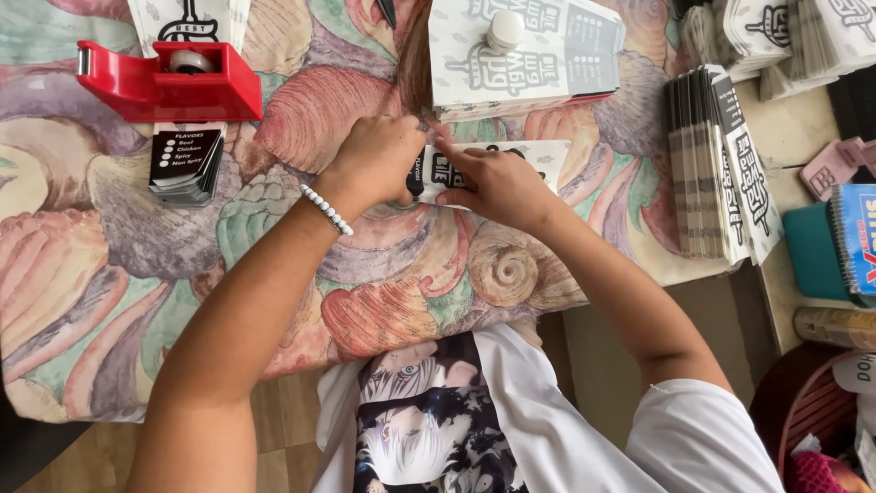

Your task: A person is manually folding and stacking packaging bags on a table in a factory setting.

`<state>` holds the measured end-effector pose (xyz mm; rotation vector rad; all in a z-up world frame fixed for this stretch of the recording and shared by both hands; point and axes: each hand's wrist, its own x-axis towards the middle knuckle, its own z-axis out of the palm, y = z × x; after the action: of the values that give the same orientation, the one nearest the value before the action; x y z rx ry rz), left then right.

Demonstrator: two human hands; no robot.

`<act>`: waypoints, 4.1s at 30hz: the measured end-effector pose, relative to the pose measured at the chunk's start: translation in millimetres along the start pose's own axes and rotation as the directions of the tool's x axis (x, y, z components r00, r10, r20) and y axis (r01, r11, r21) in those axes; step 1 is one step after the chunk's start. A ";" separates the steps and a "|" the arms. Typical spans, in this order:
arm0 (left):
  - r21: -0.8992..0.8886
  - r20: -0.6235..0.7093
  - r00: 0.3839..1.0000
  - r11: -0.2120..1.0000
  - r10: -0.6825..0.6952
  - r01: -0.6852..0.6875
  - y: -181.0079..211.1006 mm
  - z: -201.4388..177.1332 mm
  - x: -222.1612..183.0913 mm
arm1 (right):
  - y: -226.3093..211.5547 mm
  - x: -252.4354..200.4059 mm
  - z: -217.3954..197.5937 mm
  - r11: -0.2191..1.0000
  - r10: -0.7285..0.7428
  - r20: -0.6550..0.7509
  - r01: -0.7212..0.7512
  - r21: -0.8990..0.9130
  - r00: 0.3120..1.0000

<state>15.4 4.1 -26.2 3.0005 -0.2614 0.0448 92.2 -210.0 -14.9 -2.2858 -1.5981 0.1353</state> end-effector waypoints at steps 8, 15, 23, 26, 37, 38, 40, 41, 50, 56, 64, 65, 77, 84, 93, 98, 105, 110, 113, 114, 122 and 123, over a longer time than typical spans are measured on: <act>-0.217 -0.106 0.994 0.975 0.028 -0.051 21.9 -28.0 -17.4 | -3.3 7.0 0.2 0.997 -0.010 0.064 0.015 -0.072 0.998; -0.083 -0.090 0.996 0.997 -0.012 0.004 46.5 -9.2 -34.3 | 2.6 8.8 4.9 0.994 -0.035 0.096 0.045 -0.103 0.995; -0.074 -0.249 0.968 0.997 0.002 -0.020 33.1 19.4 -37.1 | -8.3 -15.0 -43.6 0.974 0.201 0.274 -0.162 -0.159 0.940; -0.097 -0.297 0.954 0.993 0.033 -0.064 29.1 17.7 -38.2 | 14.0 -34.3 -57.8 0.946 0.314 0.344 -0.260 -0.195 0.885; -0.105 -0.268 0.959 0.986 0.096 -0.128 20.6 24.4 -40.0 | 16.8 -52.1 -87.4 0.930 0.234 0.062 -0.204 -0.306 0.970; -0.110 -0.137 0.988 0.990 0.069 -0.084 21.9 18.6 -40.1 | 8.4 -46.6 -90.0 0.960 0.163 0.076 -0.140 -0.243 0.984; -0.112 -0.002 0.999 0.992 0.050 -0.050 24.8 12.5 -39.6 | -0.3 -37.8 -86.0 0.980 0.100 0.083 -0.084 -0.178 0.992; -0.129 -0.013 0.999 0.991 0.041 -0.043 24.9 11.5 -39.3 | -0.3 -32.2 -79.6 0.984 0.084 0.121 -0.063 -0.169 0.989; -0.221 -0.361 0.927 0.956 0.103 -0.192 15.3 21.2 -46.8 | 25.4 -29.8 -40.1 0.995 -0.010 -0.017 0.008 -0.096 1.000; -0.253 -0.393 0.916 0.949 0.079 -0.190 14.9 24.0 -44.6 | 27.9 -32.2 -34.9 0.995 0.020 -0.026 -0.022 -0.097 0.999; -0.235 -0.381 0.918 0.948 0.111 -0.212 21.1 6.3 -47.2 | 34.1 -35.5 -32.1 0.996 -0.008 -0.061 0.003 -0.084 0.998; -0.245 -0.337 0.936 0.950 0.105 -0.195 22.9 3.1 -47.9 | 37.0 -36.1 -31.5 0.997 -0.053 -0.063 0.050 -0.057 0.997; -0.136 -0.293 0.953 0.984 0.073 -0.117 21.9 18.0 -42.0 | 50.8 -51.8 -38.8 0.990 -0.108 -0.144 0.094 -0.102 0.984; -0.284 -0.250 0.968 0.955 0.008 -0.082 22.6 6.1 -39.7 | 41.5 -52.1 -42.0 0.988 0.019 -0.117 -0.036 -0.151 0.993; -0.166 0.069 0.993 0.980 -0.099 0.109 27.3 -43.1 -21.4 | 42.6 -50.6 -46.6 0.986 0.112 -0.036 -0.115 -0.124 0.993; -0.111 0.088 0.991 0.988 -0.096 0.106 21.8 -33.7 -14.8 | 41.3 -64.8 -59.0 0.969 0.226 -0.035 -0.222 0.105 0.973; -0.157 0.105 0.993 0.985 -0.058 0.074 24.2 -35.0 -16.4 | 32.0 -111.2 -57.6 0.721 0.628 -0.094 -0.533 0.443 0.772; -0.182 0.113 0.993 0.982 -0.029 0.049 35.7 -40.6 -10.1 | 26.7 -113.1 -45.0 0.630 0.704 0.069 -0.666 0.400 0.707; -0.169 0.108 0.994 0.985 -0.019 0.038 39.4 -35.8 -5.3 | 15.0 -105.5 -54.6 0.562 0.718 0.150 -0.693 0.451 0.680; -0.145 0.105 0.994 0.989 -0.018 0.034 40.1 -32.7 -4.2 | 12.4 -103.4 -57.3 0.551 0.711 0.163 -0.686 0.475 0.684; -0.205 0.101 0.994 0.977 -0.042 0.062 35.3 -16.3 -2.7 | -6.1 -68.2 -81.7 0.952 0.297 -0.160 -0.279 0.126 0.941; -0.206 0.095 0.994 0.976 -0.053 0.071 33.5 -8.2 -1.1 | -12.0 -54.7 -86.7 0.976 0.175 -0.115 -0.157 0.150 0.978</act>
<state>8.3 -27.3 -13.9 2.8016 -0.1693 -0.1162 85.5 -276.5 63.7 -2.2677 -1.2924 0.1356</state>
